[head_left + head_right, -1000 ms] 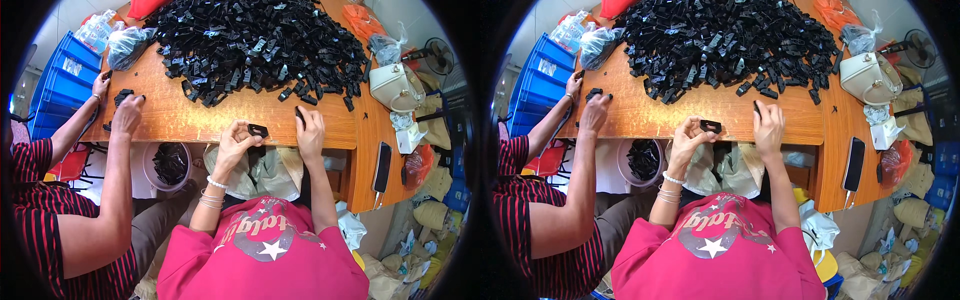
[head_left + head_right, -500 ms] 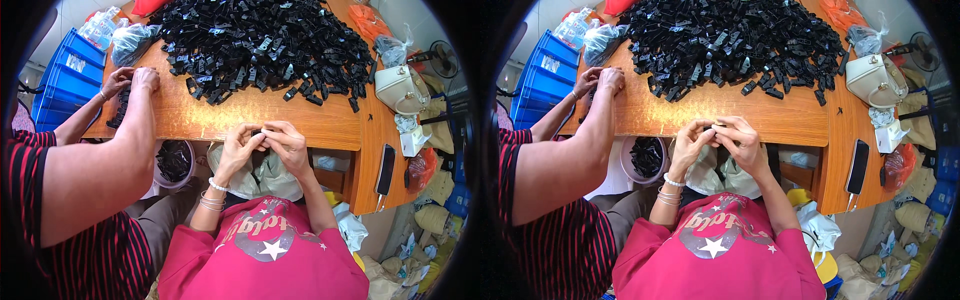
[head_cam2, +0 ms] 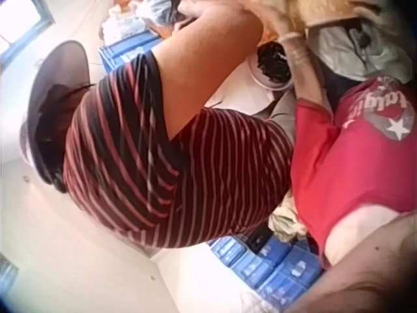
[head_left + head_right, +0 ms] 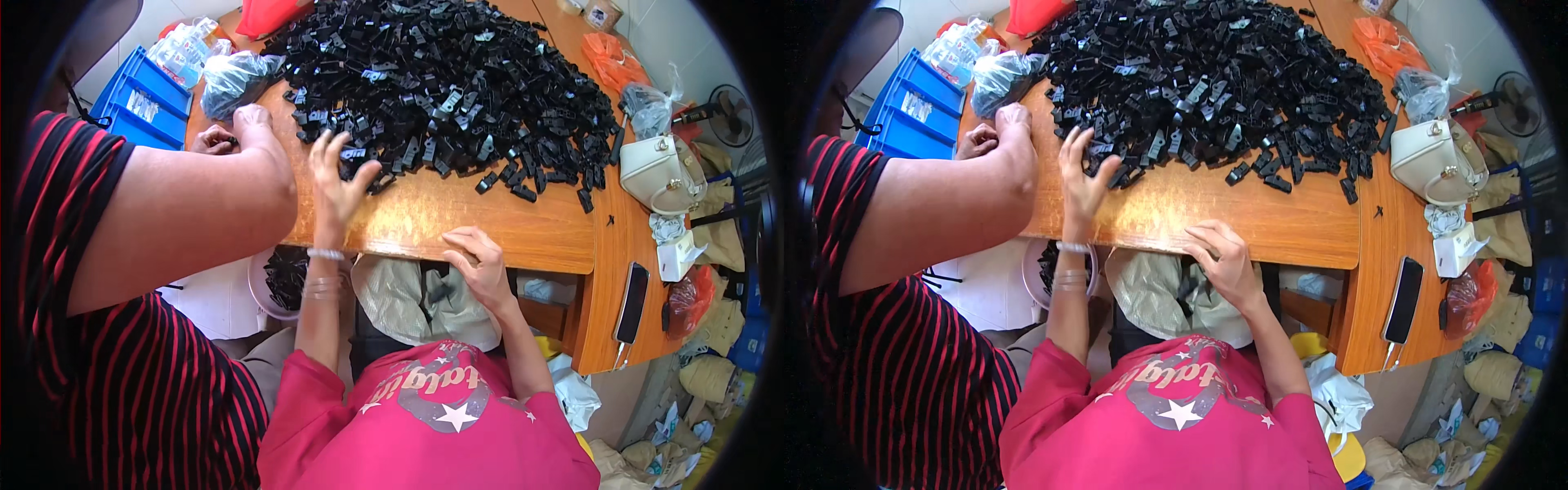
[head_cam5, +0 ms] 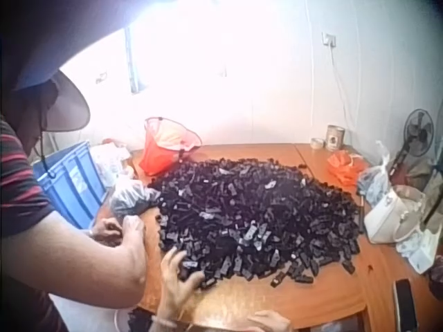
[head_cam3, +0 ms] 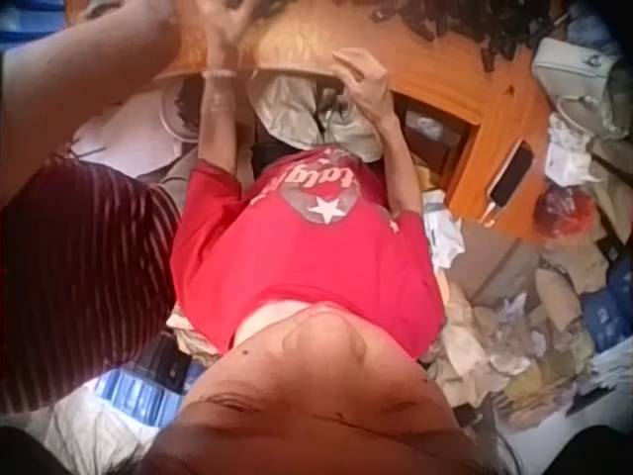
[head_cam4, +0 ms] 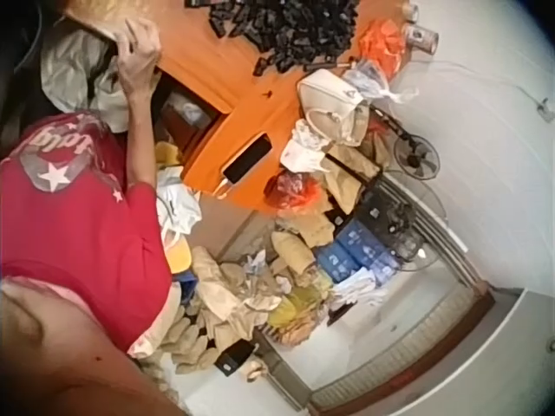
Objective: The person sorts and inspects a large pile of black plastic parts on a wooden table by hand.
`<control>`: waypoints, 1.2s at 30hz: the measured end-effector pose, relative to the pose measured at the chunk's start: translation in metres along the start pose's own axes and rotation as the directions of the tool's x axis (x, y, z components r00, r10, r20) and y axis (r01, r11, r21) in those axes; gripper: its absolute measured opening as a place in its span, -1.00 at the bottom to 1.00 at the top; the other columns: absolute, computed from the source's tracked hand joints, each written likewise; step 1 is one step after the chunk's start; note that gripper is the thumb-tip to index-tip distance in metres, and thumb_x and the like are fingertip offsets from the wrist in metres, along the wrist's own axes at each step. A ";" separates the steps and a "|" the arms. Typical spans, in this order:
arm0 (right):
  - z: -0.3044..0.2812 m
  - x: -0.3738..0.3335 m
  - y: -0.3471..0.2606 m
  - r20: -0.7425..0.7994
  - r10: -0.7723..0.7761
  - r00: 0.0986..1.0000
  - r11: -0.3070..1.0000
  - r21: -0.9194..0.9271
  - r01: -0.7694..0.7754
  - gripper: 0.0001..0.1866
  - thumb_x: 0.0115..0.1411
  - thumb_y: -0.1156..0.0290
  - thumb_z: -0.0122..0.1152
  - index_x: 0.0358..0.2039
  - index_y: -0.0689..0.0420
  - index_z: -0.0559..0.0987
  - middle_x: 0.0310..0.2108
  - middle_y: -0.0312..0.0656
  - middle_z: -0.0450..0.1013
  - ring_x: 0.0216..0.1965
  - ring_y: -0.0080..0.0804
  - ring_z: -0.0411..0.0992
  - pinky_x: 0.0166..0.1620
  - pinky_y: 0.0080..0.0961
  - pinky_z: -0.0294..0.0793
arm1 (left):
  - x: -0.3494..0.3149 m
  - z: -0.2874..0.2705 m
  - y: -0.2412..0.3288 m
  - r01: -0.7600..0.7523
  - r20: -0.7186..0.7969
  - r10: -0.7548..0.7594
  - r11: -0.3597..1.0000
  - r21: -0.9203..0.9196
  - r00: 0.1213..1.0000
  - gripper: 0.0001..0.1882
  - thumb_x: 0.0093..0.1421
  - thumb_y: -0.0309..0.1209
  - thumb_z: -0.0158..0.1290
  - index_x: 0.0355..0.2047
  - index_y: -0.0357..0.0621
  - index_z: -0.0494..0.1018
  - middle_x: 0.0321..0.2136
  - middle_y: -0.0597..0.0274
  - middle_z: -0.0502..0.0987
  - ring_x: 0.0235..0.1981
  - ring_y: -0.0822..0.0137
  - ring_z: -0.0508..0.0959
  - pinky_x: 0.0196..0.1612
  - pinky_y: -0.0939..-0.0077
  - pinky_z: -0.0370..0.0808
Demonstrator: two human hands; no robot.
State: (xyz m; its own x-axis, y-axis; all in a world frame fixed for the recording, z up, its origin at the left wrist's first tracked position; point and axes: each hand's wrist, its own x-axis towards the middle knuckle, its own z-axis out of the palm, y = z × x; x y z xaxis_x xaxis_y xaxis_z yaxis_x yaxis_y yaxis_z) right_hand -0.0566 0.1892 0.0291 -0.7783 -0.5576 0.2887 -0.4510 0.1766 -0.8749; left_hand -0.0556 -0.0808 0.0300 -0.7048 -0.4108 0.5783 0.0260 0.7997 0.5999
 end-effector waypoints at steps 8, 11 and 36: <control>-0.018 0.091 0.041 -0.221 -0.126 0.967 0.816 -0.578 -0.025 -0.09 -0.11 -0.12 0.33 0.25 -0.10 0.24 0.29 0.04 -0.01 0.31 0.05 -0.09 0.24 0.04 -0.09 | 0.043 0.053 -0.025 0.073 0.244 -0.090 0.994 0.077 0.966 -0.31 -0.04 0.15 0.18 0.07 0.16 0.40 0.19 -0.05 0.21 0.23 -0.09 0.15 0.21 -0.01 0.13; -0.022 0.125 0.056 -0.203 -0.107 0.973 0.841 -0.541 -0.020 -0.15 -0.08 -0.22 0.27 0.20 -0.15 0.29 0.24 0.07 0.04 0.28 0.10 -0.07 0.21 0.04 -0.01 | 0.040 0.065 -0.006 0.053 0.249 -0.072 0.995 0.082 0.966 -0.29 -0.13 0.16 0.23 -0.02 0.07 0.47 0.17 -0.04 0.23 0.18 -0.08 0.21 0.16 0.03 0.23; -0.012 0.013 0.033 -0.425 -0.207 0.881 0.873 -0.487 -0.029 -0.60 0.27 0.46 -0.14 0.12 0.15 0.35 0.19 -0.02 0.19 0.30 -0.08 0.02 0.31 -0.07 -0.10 | -0.117 0.006 0.078 -0.020 0.228 0.018 1.000 0.009 0.974 -0.42 -0.01 -0.22 0.27 -0.02 -0.20 0.39 -0.47 0.13 0.41 -0.56 0.18 0.47 -0.54 0.38 0.42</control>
State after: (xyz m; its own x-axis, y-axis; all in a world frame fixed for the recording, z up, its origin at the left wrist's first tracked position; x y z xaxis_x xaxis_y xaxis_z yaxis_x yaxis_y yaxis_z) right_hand -0.0872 0.1976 0.0087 -0.7780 -0.1830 0.6010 -0.5834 0.5652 -0.5832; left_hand 0.0245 0.0324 0.0063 -0.8473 -0.2860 0.4475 0.0342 0.8115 0.5834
